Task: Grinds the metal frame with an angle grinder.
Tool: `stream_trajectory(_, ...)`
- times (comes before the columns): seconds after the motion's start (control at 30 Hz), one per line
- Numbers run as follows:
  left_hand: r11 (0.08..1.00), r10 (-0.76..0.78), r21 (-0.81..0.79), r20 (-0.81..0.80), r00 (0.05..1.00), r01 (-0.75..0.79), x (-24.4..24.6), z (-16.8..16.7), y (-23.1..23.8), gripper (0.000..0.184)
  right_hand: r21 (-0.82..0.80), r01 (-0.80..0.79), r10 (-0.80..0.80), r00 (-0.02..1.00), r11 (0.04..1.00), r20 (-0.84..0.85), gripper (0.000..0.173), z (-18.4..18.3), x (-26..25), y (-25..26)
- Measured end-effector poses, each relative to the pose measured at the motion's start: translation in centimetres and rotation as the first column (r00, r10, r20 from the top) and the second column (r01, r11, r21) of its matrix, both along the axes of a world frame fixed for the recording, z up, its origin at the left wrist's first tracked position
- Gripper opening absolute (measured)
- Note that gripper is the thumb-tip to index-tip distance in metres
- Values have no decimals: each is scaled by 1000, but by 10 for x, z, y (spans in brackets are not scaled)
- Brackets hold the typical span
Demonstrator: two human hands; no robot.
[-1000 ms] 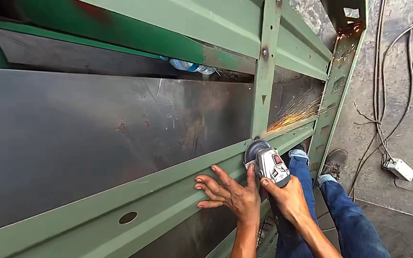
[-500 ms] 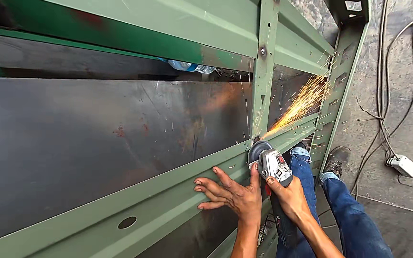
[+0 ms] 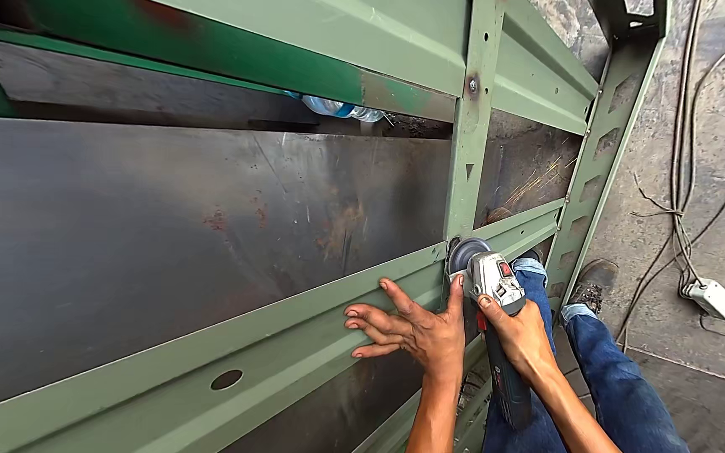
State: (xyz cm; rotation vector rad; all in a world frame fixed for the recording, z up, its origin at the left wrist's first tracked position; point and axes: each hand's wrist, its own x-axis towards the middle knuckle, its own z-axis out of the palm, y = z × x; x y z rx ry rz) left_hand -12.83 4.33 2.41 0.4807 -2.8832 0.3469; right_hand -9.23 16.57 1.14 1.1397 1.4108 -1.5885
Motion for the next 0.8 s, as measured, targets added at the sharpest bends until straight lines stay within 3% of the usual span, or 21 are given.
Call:
stream_trajectory(0.13,999,50,23,-10,999,-50,-7,-4,9,132,51,-64,66,997,997,-33,61,-1,-11,7)
stream_trajectory(0.27,1000,-16,1,-15,1000,16,1,-3,1,128,79,-121,122,992,990,-13,64,1,-4,6)
stream_trajectory(0.53,1000,31,-6,-18,999,-31,-3,-7,8,132,99,-127,129,992,987,-16,63,-2,-11,12)
stream_trajectory(0.67,1000,-14,-15,-23,1000,14,1,-6,3,125,95,-135,136,991,986,-7,66,4,-10,9)
stream_trajectory(0.8,999,43,30,-38,998,-42,-5,-6,9,124,90,-82,87,995,993,-53,63,3,-14,6)
